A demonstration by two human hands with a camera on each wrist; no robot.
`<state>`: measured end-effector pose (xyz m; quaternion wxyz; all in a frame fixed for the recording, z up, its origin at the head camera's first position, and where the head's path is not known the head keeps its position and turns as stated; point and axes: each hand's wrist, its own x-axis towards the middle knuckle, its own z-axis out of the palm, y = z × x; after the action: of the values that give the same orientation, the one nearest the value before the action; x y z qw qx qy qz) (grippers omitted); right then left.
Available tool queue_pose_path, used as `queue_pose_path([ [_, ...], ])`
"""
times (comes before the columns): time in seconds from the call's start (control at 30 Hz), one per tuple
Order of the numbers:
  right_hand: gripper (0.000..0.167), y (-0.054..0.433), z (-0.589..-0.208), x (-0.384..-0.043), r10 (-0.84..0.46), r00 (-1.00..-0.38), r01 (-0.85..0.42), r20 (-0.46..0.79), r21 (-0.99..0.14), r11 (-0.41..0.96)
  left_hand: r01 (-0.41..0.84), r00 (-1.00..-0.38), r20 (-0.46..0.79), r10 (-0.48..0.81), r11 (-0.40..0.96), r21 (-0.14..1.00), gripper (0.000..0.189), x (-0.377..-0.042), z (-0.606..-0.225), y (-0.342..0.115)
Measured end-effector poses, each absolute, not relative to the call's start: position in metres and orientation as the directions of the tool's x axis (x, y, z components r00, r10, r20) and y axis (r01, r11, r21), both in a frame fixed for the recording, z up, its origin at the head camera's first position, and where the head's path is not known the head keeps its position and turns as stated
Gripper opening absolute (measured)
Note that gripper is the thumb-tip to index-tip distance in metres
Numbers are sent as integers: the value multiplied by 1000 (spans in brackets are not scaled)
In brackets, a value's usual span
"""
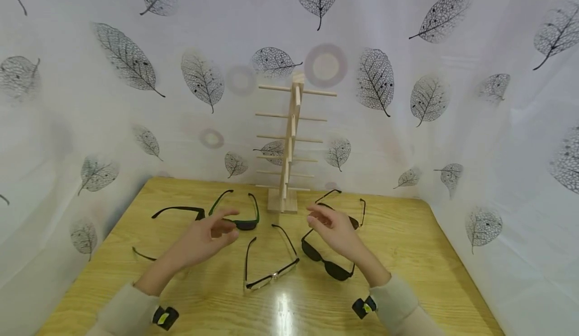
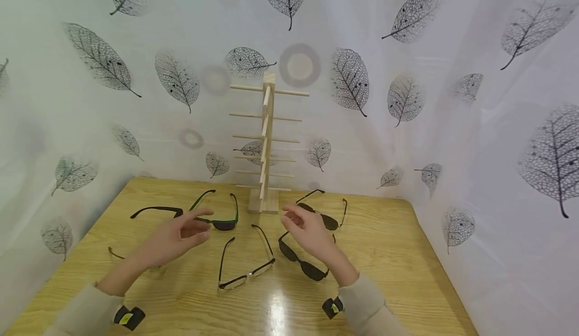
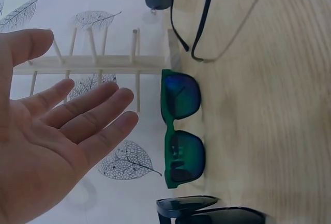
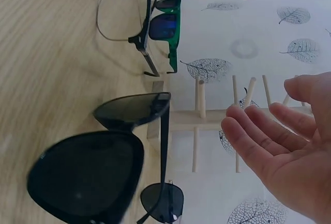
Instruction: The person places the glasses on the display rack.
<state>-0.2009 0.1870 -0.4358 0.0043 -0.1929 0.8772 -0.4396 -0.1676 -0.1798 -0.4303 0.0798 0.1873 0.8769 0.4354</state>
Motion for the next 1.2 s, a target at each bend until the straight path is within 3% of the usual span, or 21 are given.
queue_pose_path([
  [0.87,34,171,-473,-171,-422,-899,-350,116,-768,535,222,-884,10,467,400,889,49,-143,-476,-171],
  [1.2,36,164,-485,-163,-442,-892,-351,91,-756,552,209,-874,-29,485,429,879,55,-139,-487,-165],
])
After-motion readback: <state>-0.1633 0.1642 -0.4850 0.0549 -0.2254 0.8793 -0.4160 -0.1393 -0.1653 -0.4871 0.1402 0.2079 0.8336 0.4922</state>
